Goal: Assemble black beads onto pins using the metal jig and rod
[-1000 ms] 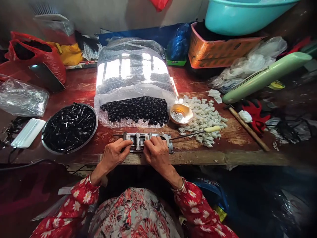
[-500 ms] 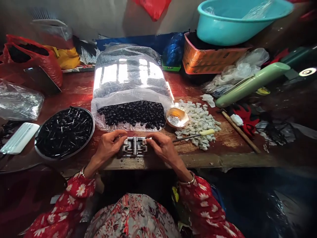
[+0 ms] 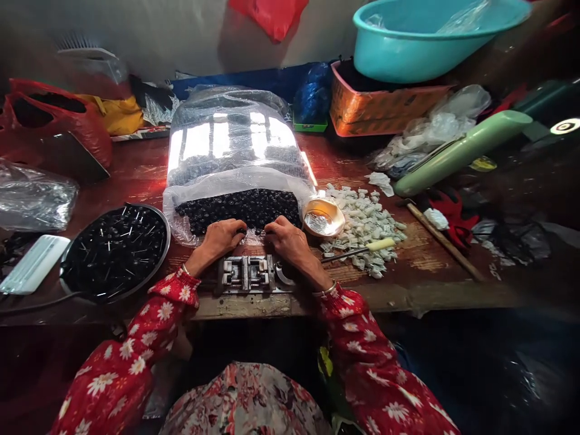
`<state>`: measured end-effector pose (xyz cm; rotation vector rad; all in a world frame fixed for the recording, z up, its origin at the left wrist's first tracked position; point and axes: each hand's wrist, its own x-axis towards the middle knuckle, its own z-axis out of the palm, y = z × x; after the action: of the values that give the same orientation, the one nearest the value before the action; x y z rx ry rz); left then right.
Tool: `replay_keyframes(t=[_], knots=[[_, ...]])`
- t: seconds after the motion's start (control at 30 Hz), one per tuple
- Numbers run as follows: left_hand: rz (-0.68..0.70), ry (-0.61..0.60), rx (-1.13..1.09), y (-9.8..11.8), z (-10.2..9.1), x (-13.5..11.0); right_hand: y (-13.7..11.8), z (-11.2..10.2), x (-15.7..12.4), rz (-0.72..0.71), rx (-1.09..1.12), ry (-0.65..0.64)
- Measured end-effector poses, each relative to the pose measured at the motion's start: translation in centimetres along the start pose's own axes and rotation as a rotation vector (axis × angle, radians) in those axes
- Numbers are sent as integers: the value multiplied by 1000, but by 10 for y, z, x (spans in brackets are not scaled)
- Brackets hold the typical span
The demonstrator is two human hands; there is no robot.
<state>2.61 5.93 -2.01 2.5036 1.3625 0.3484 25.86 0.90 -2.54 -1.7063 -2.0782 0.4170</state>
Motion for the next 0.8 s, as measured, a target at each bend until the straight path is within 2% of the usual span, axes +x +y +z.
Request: replay_keyframes(t=[0.13,0.27,0.4,0.53,0.67,0.8], knots=[[62,41,-13,-2,-5,-2,1,-2,-14,-56,265,103],[117,132,-146,3,-20,-22,-8,-10,-39,-120,400,122],[180,145,-217,14,-37,-59,-23,-17,-62,-192,381,102],[243,88,-131,20,-38,-91,-35,-15,-71,-222,293,52],[243,71,-58,22,-31,-102,-41,-8,-71,-191,228,74],[172,81,-58,27,-28,-102,-42,-4,-72,-178,237,93]])
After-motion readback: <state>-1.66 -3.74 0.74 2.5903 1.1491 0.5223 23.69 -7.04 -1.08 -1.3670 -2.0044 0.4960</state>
